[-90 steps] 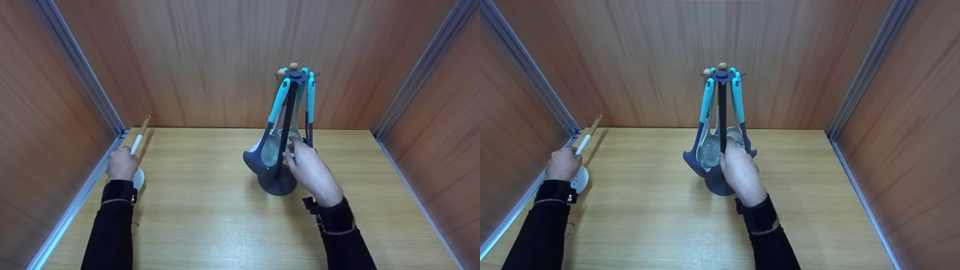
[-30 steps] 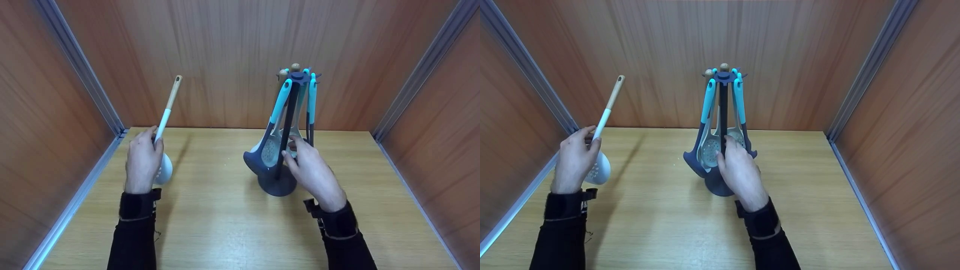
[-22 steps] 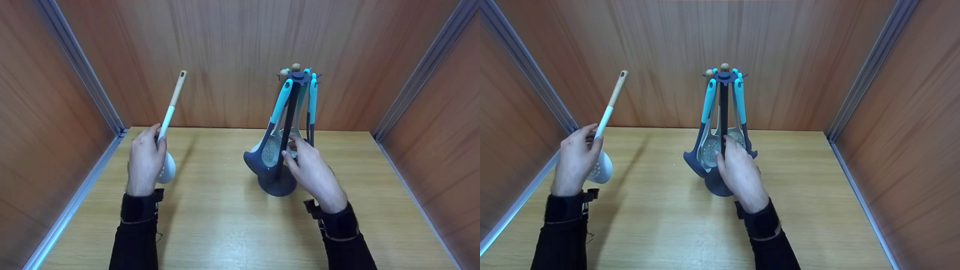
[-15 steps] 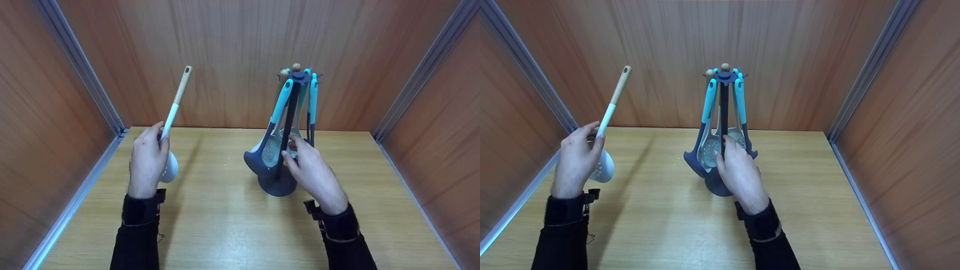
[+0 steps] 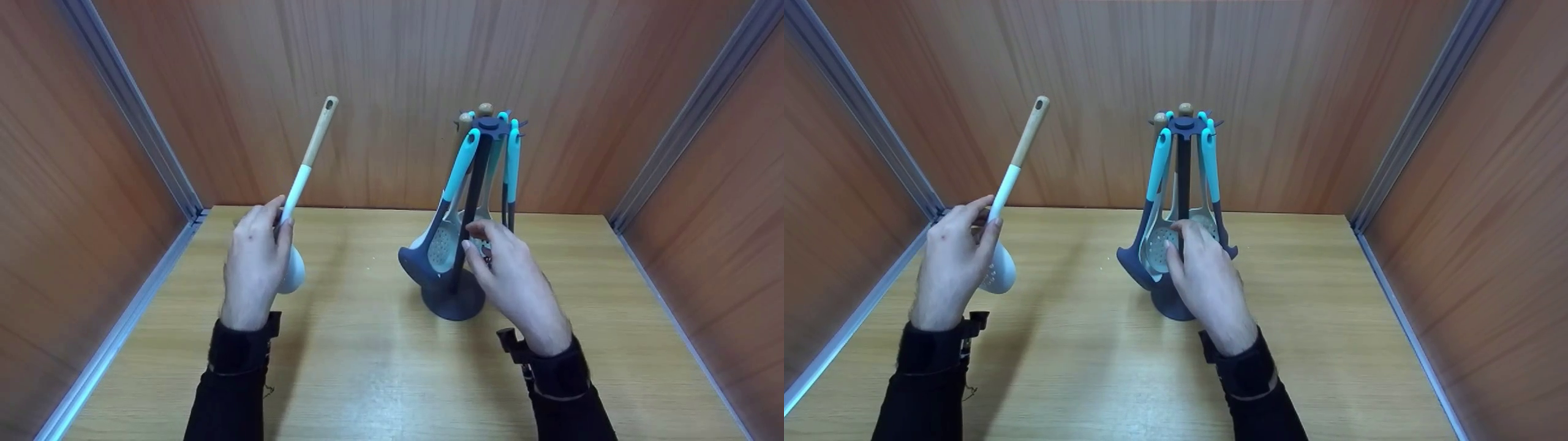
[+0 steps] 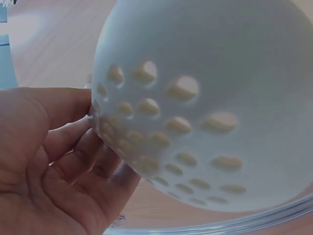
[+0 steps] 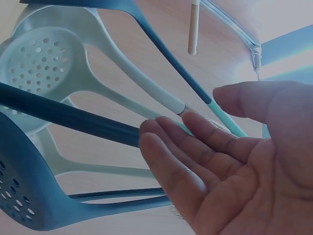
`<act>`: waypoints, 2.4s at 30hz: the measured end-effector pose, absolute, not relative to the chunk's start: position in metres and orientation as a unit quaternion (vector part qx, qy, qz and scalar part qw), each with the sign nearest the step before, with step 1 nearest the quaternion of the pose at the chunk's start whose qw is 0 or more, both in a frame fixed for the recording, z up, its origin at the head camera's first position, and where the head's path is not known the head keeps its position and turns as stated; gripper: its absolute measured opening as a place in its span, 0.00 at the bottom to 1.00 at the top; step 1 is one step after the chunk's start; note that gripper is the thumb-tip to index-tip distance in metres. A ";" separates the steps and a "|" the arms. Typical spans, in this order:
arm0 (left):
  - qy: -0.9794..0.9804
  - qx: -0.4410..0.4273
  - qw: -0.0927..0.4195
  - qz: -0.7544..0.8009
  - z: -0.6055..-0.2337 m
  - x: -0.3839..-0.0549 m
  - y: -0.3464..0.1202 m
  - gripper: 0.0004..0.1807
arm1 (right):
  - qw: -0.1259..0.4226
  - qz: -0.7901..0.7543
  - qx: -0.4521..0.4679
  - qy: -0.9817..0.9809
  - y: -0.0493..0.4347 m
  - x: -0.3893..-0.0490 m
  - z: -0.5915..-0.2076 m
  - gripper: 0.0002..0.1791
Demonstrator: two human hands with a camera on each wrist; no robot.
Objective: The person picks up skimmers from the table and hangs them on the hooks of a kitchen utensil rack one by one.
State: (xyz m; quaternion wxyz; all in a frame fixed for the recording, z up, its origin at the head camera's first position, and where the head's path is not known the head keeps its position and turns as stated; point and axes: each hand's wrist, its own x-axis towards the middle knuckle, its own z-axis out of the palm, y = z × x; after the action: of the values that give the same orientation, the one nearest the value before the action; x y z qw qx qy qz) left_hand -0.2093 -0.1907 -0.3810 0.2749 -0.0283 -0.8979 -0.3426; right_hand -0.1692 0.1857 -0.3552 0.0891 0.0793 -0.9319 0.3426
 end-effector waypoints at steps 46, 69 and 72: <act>-0.864 -0.214 0.361 -0.280 -0.383 -0.162 -0.109 0.20 | 0.151 0.466 0.133 -0.862 0.158 -0.158 -0.362 0.22; -0.848 -0.306 0.335 -0.274 -0.403 -0.154 -0.076 0.17 | 0.114 0.547 0.129 -0.819 0.150 -0.154 -0.365 0.21; -0.850 -0.306 0.332 -0.273 -0.405 -0.153 -0.074 0.18 | 0.103 0.555 0.118 -0.817 0.149 -0.154 -0.363 0.19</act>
State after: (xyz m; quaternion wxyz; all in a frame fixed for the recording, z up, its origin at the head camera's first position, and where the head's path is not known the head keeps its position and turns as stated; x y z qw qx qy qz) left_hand -0.1535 -0.0740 -0.4049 0.3316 -0.3058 -0.8498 -0.2726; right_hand -0.1535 0.1487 -0.3629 0.1030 0.1184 -0.8171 0.5548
